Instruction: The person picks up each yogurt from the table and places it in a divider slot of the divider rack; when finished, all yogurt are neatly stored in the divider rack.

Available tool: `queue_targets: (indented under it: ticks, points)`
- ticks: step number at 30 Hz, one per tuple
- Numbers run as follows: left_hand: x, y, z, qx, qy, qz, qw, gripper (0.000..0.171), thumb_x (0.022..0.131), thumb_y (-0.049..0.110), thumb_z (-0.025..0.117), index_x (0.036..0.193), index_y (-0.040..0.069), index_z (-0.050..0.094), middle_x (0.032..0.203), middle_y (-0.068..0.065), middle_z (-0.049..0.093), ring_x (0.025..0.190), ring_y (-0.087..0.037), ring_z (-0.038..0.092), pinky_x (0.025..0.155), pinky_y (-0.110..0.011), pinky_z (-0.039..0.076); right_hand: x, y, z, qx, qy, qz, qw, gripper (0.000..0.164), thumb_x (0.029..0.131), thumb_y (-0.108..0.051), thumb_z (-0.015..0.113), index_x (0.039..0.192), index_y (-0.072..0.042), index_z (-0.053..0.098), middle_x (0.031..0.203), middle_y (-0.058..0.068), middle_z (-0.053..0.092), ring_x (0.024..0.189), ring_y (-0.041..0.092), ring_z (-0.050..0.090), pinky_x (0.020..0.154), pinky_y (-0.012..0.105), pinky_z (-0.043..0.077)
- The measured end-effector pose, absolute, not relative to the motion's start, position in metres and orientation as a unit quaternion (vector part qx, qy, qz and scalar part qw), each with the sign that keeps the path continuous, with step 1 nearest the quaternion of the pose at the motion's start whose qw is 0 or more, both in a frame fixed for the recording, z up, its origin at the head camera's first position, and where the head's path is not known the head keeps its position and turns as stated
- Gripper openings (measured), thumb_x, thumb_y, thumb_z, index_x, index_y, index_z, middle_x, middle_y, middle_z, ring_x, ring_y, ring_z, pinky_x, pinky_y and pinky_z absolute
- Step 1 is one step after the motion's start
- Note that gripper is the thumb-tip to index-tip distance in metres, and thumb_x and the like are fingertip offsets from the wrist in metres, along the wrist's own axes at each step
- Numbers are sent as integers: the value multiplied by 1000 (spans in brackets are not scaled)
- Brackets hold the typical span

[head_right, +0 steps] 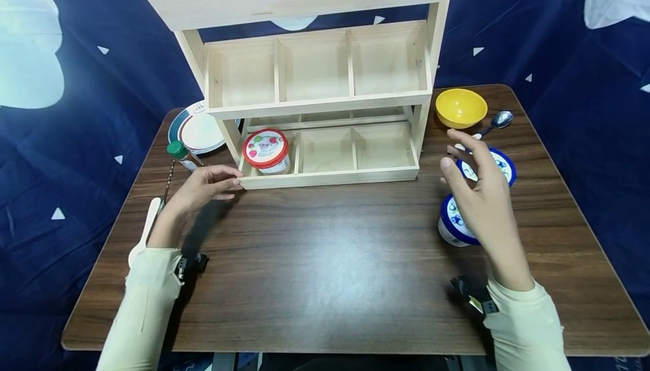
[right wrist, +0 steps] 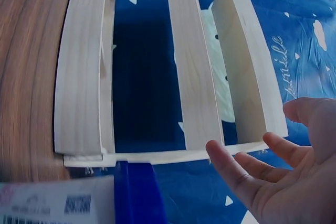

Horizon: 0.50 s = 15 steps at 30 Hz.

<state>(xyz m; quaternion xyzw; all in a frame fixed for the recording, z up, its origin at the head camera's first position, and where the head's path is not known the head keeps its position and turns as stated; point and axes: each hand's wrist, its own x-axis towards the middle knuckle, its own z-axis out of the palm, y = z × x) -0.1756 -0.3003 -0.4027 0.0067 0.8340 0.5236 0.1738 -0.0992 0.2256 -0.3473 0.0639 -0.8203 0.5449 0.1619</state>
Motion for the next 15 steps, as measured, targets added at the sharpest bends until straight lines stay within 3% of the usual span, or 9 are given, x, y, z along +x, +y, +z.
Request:
queue_targets:
  ticks: [6,15]
  points:
    - [-175,-301,-403,-1,836,519,179,30,112,6,61,138,-8,65,136,-32,66,116,-25,73,93,-35,65,-93,236,-350,42,-824,541,162,46,112,-10,58,158,-16,57,153,1,56,132,10,61,82,10,59]
    - [-175,-300,-402,0,838,517,174,30,112,7,62,138,-7,66,135,-32,67,114,-25,73,93,-35,66,-81,251,-362,-6,-843,510,172,46,112,-13,60,157,-16,57,156,2,56,130,4,59,81,5,56]
